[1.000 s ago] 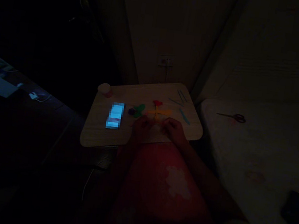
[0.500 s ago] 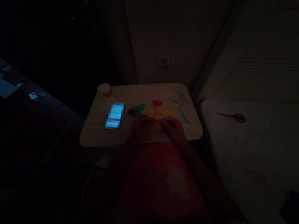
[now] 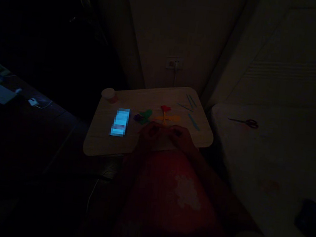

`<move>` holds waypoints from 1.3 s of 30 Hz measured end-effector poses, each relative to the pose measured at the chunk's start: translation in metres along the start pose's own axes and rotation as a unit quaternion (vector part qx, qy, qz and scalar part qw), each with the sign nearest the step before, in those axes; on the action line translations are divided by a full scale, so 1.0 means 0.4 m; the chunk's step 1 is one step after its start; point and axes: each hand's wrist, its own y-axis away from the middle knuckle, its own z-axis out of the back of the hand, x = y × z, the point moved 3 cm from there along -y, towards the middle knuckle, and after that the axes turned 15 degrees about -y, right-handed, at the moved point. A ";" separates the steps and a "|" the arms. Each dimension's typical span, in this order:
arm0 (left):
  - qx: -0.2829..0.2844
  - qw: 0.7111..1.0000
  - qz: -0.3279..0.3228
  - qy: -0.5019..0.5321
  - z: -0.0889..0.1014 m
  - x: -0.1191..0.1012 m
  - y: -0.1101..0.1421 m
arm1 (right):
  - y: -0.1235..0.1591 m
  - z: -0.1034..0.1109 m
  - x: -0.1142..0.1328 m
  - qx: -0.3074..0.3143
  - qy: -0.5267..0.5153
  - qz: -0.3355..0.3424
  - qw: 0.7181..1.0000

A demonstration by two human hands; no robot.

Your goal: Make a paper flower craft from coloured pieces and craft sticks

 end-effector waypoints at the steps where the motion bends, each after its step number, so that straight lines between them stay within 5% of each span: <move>1: -0.004 1.000 0.011 0.002 0.001 0.001 -0.001 | 0.000 0.001 0.000 -0.006 0.002 0.005 1.000; 13: 0.017 0.997 -0.064 -0.037 0.001 -0.013 0.002 | 0.000 -0.007 0.007 0.013 0.052 0.018 0.998; 39: 0.044 0.992 -0.084 -0.079 -0.014 -0.019 0.004 | 0.002 0.003 0.001 -0.012 -0.066 -0.008 0.998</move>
